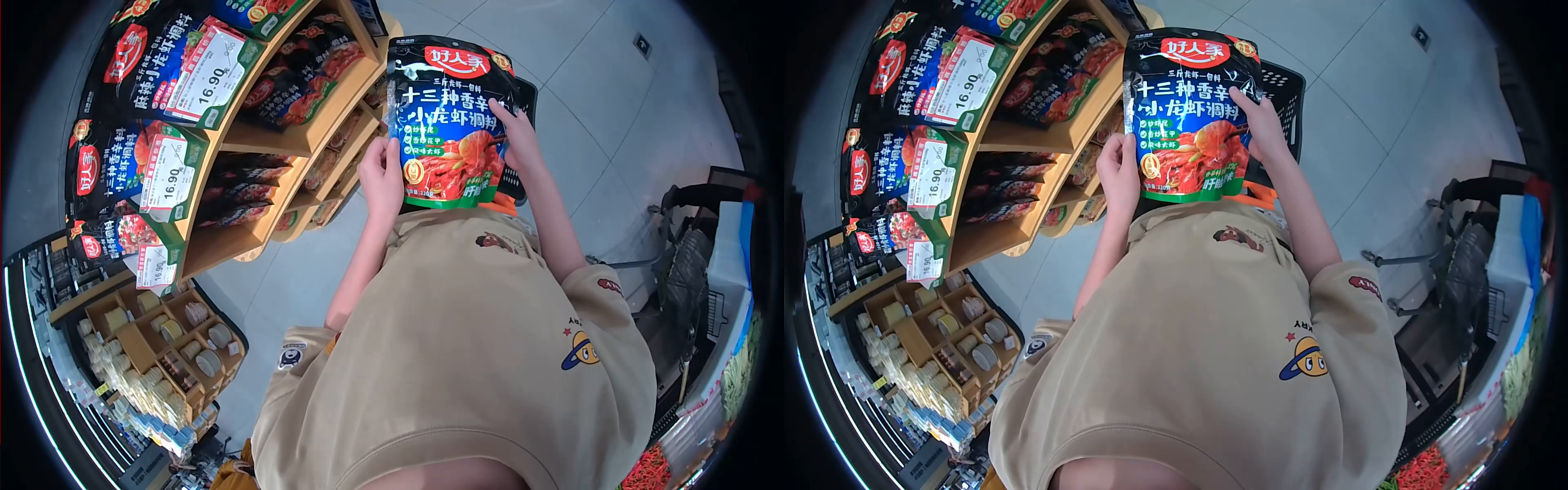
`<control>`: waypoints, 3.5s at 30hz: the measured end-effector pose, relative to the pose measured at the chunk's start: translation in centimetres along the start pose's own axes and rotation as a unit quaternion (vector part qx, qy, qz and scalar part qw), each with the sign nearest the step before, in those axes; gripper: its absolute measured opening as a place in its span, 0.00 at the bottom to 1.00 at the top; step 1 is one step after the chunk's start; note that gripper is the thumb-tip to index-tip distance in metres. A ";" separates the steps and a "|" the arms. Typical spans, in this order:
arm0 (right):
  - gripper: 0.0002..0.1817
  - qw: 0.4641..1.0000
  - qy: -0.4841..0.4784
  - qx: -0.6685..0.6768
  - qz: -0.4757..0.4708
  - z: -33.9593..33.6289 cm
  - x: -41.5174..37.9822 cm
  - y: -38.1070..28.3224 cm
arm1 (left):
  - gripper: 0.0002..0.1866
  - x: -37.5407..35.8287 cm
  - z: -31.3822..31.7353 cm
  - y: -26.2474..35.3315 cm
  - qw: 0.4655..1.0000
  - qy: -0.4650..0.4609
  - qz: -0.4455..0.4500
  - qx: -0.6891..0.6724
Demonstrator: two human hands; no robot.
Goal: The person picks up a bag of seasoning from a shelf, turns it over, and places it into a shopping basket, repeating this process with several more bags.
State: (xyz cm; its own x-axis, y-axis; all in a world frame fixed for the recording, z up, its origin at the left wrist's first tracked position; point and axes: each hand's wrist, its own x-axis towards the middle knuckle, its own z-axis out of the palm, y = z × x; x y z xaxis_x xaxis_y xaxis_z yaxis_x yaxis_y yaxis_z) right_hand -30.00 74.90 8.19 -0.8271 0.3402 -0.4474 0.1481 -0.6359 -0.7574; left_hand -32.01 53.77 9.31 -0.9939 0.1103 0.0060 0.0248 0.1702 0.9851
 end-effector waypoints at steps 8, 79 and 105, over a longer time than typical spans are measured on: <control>0.12 0.997 0.001 -0.072 -0.009 -0.4 -0.6 -0.5 | 0.09 1.2 -0.3 0.5 0.996 -0.086 -0.015 -0.036; 0.09 0.751 0.255 -0.603 -0.082 -5.7 -4.5 11.1 | 0.13 21.4 26.9 -46.3 0.697 -0.376 0.341 0.507; 0.26 0.688 -0.144 -0.711 0.009 -10.0 -2.0 11.7 | 0.11 6.2 -5.4 -6.8 0.991 -0.001 0.046 0.129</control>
State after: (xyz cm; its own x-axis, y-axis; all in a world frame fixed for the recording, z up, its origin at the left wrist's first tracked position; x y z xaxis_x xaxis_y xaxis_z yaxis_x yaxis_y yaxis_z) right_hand -21.19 73.70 -4.57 -0.8605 0.0588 -0.5060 0.3710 0.7529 -0.5436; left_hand -38.93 48.02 3.56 -0.9859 0.1391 0.0930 0.1422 0.4038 0.9037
